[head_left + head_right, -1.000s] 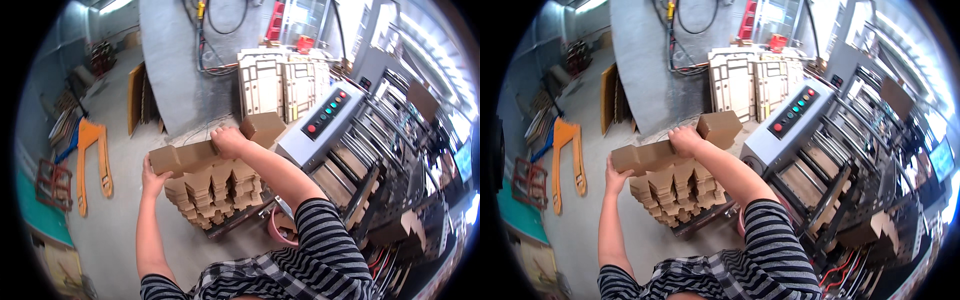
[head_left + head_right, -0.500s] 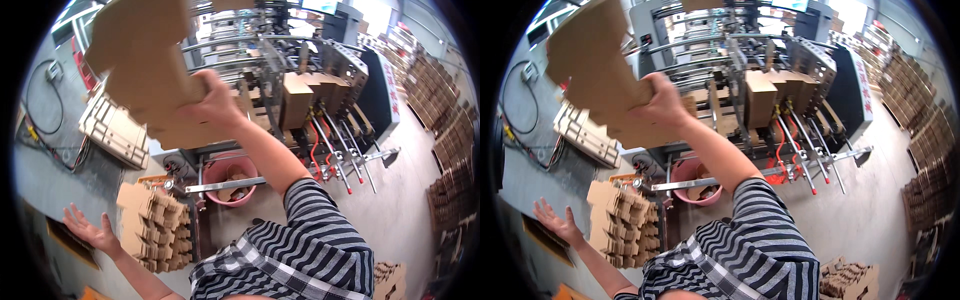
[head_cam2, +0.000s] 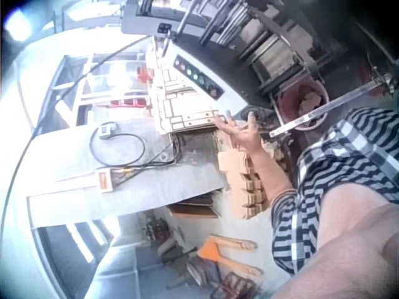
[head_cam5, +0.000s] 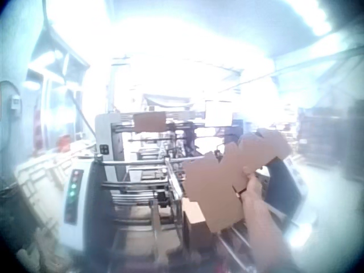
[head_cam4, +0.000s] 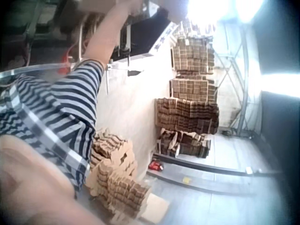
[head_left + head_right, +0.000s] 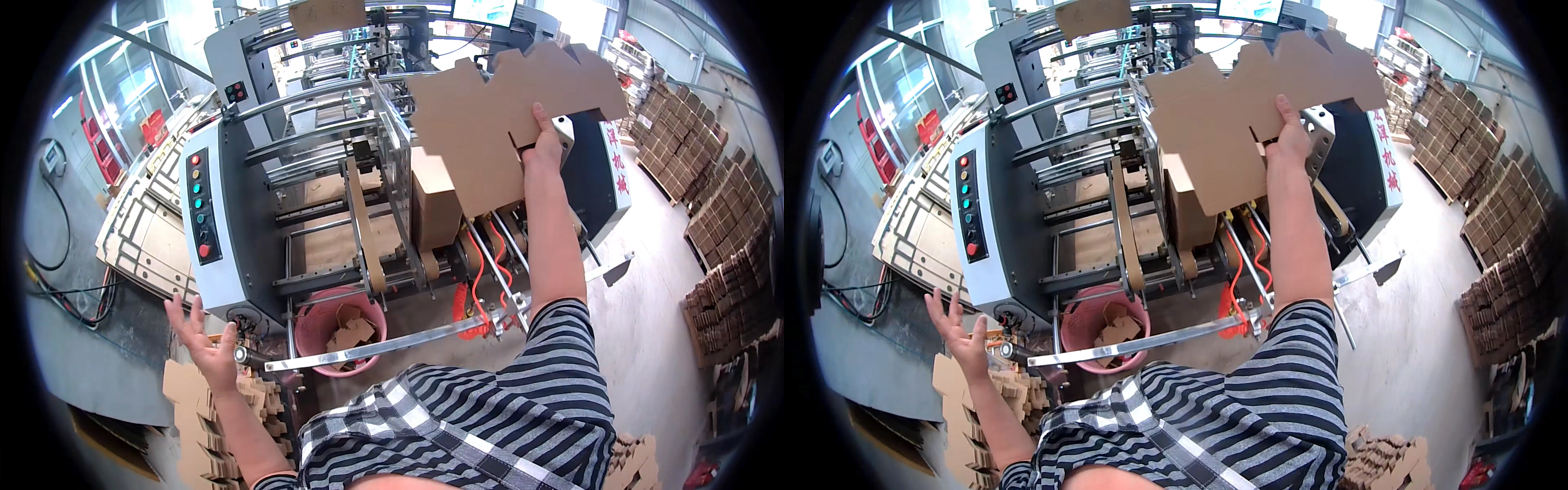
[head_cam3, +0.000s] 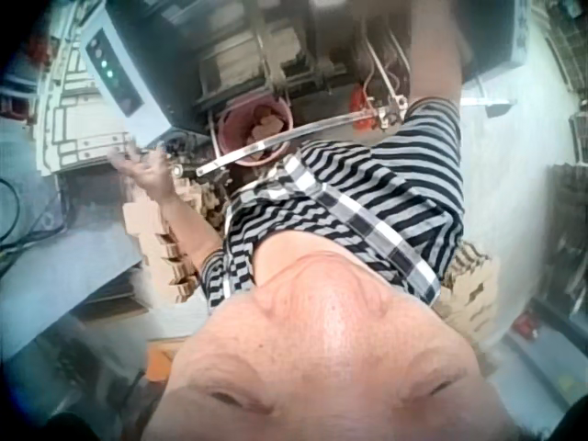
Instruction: The person loads flat cardboard pieces into a box-making machine, folds them into boxes, and stacks them. Later, the person moves to a conveyor area and stacks flat cardboard pieces with a coworker.
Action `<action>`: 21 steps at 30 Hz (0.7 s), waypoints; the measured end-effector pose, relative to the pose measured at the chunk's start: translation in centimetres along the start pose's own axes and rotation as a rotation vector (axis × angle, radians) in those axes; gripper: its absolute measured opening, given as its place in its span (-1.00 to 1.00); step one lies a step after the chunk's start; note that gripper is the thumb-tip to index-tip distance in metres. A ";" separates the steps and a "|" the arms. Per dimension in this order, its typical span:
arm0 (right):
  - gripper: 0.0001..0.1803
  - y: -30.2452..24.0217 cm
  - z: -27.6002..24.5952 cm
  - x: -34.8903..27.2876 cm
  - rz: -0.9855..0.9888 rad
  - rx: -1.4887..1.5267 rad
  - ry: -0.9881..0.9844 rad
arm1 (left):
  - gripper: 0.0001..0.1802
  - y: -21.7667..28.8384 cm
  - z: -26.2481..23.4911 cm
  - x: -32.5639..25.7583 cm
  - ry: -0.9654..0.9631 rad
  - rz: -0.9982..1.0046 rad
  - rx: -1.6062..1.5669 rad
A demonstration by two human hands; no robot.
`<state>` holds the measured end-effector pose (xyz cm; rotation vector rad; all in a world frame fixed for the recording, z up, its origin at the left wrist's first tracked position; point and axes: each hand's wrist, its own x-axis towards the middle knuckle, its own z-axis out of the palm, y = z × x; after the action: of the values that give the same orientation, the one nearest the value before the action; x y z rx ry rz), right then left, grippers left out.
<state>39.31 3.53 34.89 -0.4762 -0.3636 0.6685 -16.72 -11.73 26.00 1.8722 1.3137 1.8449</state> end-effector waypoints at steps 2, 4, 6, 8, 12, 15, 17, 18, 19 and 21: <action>-0.51 0.8 -0.1 2.6 0.020 -0.012 0.106 | 0.07 -0.8 1.7 -0.1 -0.021 -0.050 -0.019; -0.49 2.1 -0.1 4.6 0.041 -0.019 0.167 | 0.07 -1.6 3.0 -0.3 -0.038 -0.112 -0.045; -0.49 4.2 -1.6 6.8 0.057 -0.012 0.191 | 0.07 -2.0 4.1 -0.4 -0.060 -0.206 -0.047; -0.49 6.2 -2.8 8.3 0.096 -0.049 0.280 | 0.07 -2.9 4.9 -0.6 -0.078 -0.269 -0.075; -0.46 9.5 -3.0 7.8 0.162 -0.033 0.346 | 0.05 -3.9 5.9 -0.5 -0.107 -0.340 -0.098; -0.43 11.6 -4.0 9.2 0.186 -0.003 0.409 | 0.09 -4.1 7.0 -0.2 -0.119 -0.357 -0.090; -0.41 12.1 -4.2 9.6 0.171 -0.021 0.428 | 0.10 -4.3 7.6 -0.3 -0.127 -0.367 -0.115; -0.40 12.3 -4.0 9.5 0.168 -0.032 0.436 | 0.10 -4.3 7.7 -0.3 -0.142 -0.372 -0.102; -0.40 12.4 -3.8 9.4 0.186 -0.034 0.447 | 0.09 -4.3 7.7 -0.4 -0.157 -0.376 -0.089; -0.39 12.4 -3.8 9.5 0.219 -0.037 0.473 | 0.10 -4.6 7.9 -0.3 -0.187 -0.378 -0.082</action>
<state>41.77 17.13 26.80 -0.6967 0.1253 0.7368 -11.70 -5.88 21.10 1.5782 1.3883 1.4735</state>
